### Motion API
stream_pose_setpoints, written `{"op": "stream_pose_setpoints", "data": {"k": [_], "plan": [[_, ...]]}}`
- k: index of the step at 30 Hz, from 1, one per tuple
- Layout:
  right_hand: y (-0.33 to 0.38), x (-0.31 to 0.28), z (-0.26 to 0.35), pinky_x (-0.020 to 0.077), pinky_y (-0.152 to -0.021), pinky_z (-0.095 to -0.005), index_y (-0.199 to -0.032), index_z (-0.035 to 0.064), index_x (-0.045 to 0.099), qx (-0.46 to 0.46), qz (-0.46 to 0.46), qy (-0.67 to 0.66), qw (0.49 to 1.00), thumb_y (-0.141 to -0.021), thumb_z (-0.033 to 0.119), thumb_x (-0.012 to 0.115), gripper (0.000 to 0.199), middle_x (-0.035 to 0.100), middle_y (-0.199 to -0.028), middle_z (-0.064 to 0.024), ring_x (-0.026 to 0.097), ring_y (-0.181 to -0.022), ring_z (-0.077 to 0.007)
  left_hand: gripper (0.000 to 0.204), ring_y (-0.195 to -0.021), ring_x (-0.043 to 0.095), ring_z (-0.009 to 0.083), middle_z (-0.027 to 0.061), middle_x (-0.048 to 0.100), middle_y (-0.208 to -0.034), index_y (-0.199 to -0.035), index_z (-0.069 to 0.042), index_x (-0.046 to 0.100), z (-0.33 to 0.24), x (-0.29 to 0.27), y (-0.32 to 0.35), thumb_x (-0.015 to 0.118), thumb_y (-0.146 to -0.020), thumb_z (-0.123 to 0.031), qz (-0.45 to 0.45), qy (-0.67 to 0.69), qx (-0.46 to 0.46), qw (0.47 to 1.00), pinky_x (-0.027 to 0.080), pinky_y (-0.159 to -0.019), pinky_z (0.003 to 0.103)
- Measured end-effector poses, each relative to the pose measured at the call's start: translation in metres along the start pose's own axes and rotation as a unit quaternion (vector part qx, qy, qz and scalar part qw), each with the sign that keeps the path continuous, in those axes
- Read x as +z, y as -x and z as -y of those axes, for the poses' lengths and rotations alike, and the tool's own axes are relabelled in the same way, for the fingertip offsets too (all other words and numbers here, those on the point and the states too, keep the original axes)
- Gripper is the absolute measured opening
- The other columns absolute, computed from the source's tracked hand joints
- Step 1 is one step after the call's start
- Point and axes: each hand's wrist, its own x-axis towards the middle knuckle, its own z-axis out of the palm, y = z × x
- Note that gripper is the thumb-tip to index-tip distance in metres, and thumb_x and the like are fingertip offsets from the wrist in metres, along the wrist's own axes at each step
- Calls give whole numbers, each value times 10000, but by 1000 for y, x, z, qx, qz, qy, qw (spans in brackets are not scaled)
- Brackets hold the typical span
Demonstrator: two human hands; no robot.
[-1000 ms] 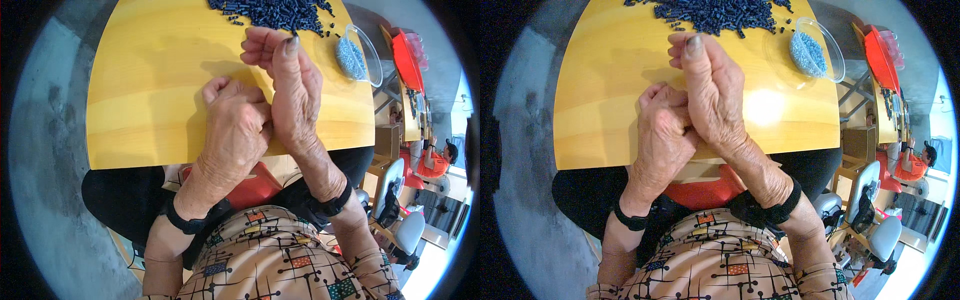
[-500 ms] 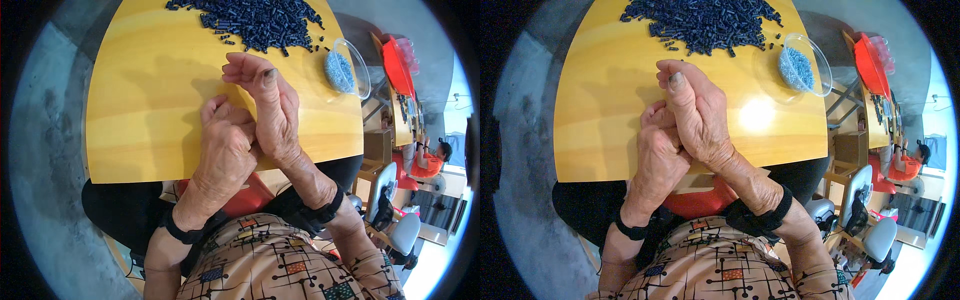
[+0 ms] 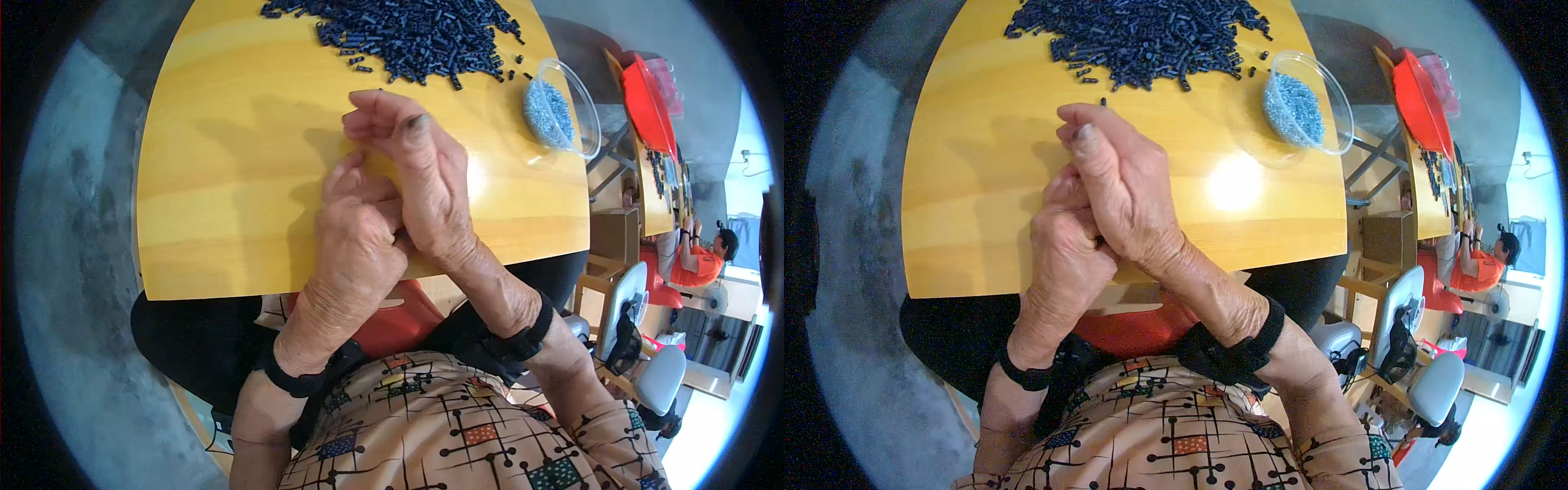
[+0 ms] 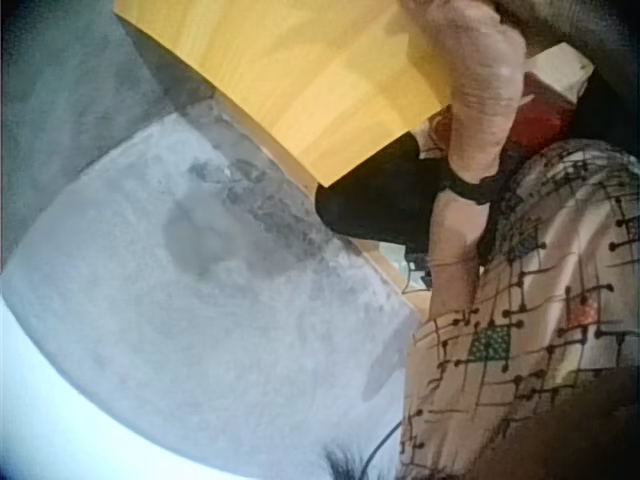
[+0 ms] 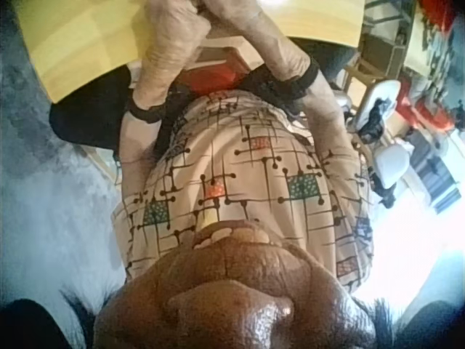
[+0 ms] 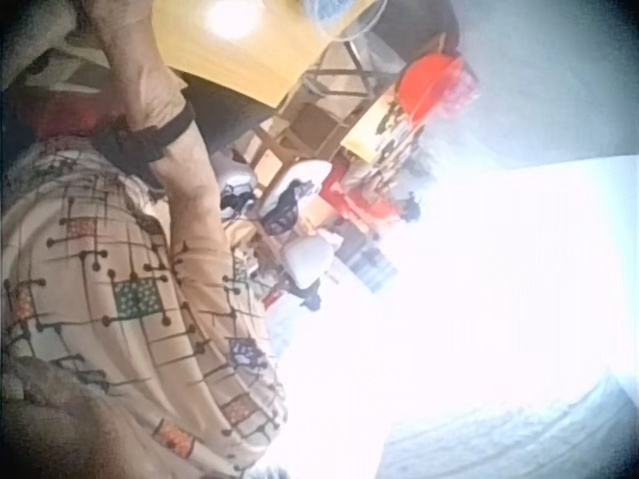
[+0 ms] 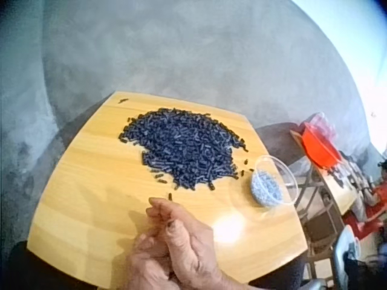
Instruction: Sort and assemble small plastic components at a workshop table.
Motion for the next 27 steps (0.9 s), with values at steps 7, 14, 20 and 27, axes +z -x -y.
{"op": "stream_pose_setpoints", "data": {"k": [7,14,20,27], "plan": [[1,-1,-2,400,-915,-320,-1162,-45,478,-24,10,-23,999,-923,487,330,601,557,-1034,-139,525,-1000,-198,114,-736,566,267,60,577,-644,-643,-40,638,-2,-1,0,706,-552,-40,16,-27,-1,999,380,-906,447],[1,3,-4,466,-735,-290,-1061,-20,543,-33,-34,-49,998,-926,358,416,421,615,-862,-118,591,-849,-181,154,-904,583,317,140,626,-813,-757,18,621,-2,-4,1,683,-615,16,39,-18,20,999,460,-766,379],[1,-2,-3,434,-821,-292,-1120,-29,511,-45,11,14,999,-933,407,376,494,587,-958,-117,553,-912,-183,235,-875,597,315,159,614,-897,-868,14,593,-5,-5,-1,671,-647,10,21,-33,7,999,470,-741,358],[2,-6,3,452,-759,-282,-1058,-20,546,-67,-4,-26,997,-898,194,464,279,604,-907,-97,557,-862,-147,251,-900,603,272,141,617,-947,-927,13,593,-7,-3,2,662,-692,-38,48,-36,-38,998,465,-746,327]]}}
